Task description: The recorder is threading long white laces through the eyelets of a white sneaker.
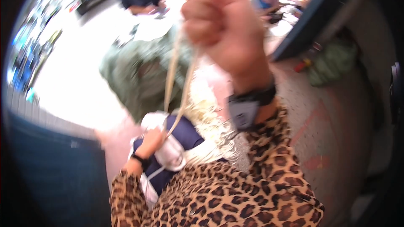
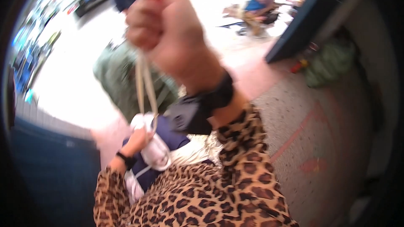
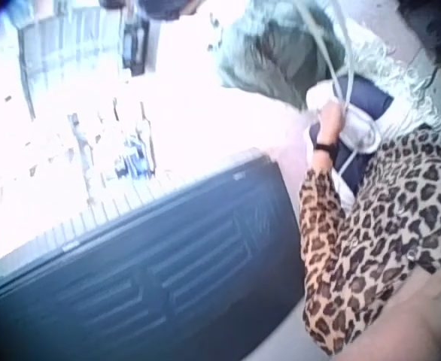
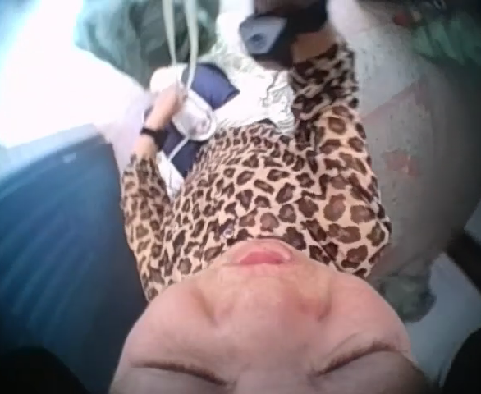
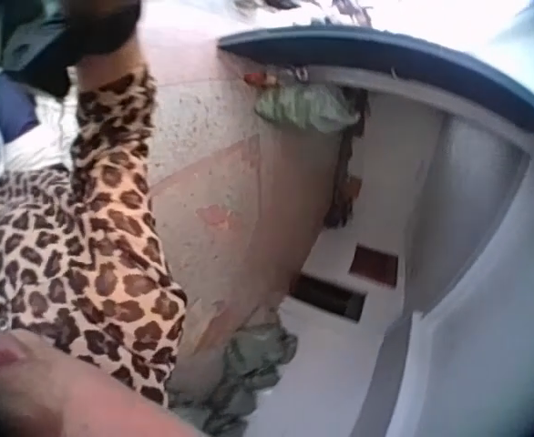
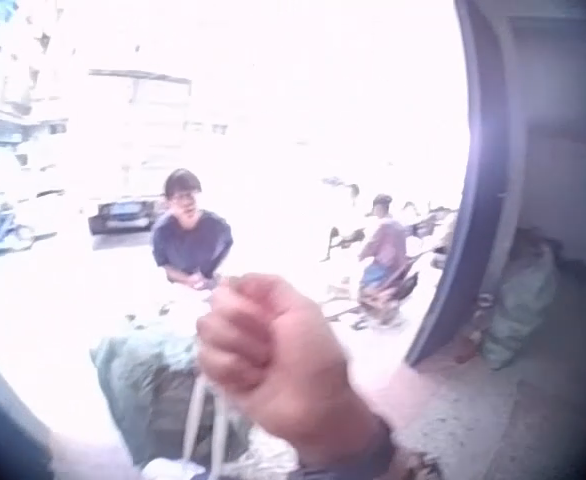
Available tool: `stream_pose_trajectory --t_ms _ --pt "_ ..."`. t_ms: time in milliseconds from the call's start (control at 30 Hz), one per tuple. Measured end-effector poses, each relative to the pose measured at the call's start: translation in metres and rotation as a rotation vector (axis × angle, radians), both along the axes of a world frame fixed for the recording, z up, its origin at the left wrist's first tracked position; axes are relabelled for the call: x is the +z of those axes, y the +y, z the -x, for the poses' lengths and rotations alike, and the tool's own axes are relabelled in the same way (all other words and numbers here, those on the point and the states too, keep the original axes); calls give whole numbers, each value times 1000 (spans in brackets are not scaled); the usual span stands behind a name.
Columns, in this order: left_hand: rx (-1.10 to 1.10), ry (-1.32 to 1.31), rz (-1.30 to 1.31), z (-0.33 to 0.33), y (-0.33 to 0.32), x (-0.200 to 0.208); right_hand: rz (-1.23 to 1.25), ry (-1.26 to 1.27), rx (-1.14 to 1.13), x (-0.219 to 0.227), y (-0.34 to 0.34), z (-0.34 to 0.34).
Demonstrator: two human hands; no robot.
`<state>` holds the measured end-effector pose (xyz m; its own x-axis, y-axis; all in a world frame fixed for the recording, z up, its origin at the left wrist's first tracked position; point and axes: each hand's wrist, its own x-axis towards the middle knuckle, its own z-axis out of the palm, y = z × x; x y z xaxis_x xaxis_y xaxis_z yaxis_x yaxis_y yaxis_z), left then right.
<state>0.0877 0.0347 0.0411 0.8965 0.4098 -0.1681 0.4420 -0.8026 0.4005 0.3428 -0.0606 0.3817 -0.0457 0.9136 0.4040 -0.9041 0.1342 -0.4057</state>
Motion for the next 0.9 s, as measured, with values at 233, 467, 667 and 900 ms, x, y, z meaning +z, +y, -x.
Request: stream_pose_trajectory --t_ms 233,467,667,900 --pt "-327 22 -54 -10 13 4 133 -61 -254 3 -18 -4" --pt "-50 64 252 -3 34 -39 213 96 -210 -11 7 32" --pt "402 -89 736 9 60 -39 182 225 -46 22 14 68" --pt "257 -105 403 -17 49 -45 -31 341 -89 51 31 91"
